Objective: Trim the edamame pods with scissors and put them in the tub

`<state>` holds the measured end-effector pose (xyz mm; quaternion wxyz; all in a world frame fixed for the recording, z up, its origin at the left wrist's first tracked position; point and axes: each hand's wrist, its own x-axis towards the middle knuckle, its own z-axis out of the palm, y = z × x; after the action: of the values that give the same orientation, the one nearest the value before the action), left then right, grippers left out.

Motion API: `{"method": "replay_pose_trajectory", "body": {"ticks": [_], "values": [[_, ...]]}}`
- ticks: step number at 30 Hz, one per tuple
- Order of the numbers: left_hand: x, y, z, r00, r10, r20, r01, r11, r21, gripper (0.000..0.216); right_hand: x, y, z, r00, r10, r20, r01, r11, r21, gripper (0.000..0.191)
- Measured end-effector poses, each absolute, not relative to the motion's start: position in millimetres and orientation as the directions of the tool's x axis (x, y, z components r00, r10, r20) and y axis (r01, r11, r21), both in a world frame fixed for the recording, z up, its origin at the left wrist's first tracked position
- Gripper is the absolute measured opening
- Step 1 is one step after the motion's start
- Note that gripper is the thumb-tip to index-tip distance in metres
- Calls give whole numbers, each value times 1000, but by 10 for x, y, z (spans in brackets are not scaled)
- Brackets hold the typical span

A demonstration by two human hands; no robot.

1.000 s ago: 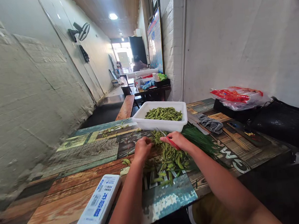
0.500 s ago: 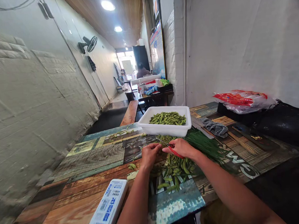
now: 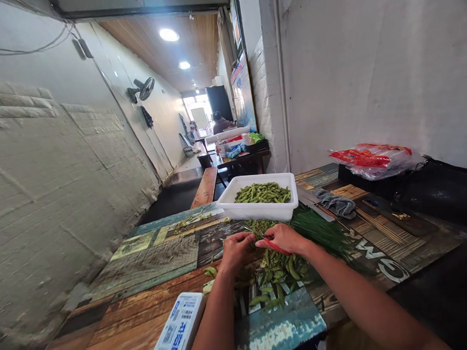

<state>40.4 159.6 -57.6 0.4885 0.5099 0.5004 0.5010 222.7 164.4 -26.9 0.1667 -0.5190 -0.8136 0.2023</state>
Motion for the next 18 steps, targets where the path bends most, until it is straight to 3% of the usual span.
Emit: {"method": "replay_pose_trajectory", "body": {"ticks": [5, 8, 13, 18], "values": [[404, 1592, -594, 52, 999, -2, -38, 4, 999, 32, 2222, 1650, -301, -415, 909, 36, 790, 380, -481, 58], [419, 1599, -582, 43, 998, -46, -183, 53, 982, 34, 2229, 1688, -333, -372, 926, 72, 783, 354, -511, 59], [449, 1611, -476, -4, 987, -163, -532, 136, 836, 22, 2227, 1731, -341, -313, 944, 103, 672, 297, -678, 66], [476, 1606, -410, -6, 983, -186, -635, 140, 760, 16, 2201, 1665, -286, -380, 925, -21, 566, 215, -796, 66]]}}
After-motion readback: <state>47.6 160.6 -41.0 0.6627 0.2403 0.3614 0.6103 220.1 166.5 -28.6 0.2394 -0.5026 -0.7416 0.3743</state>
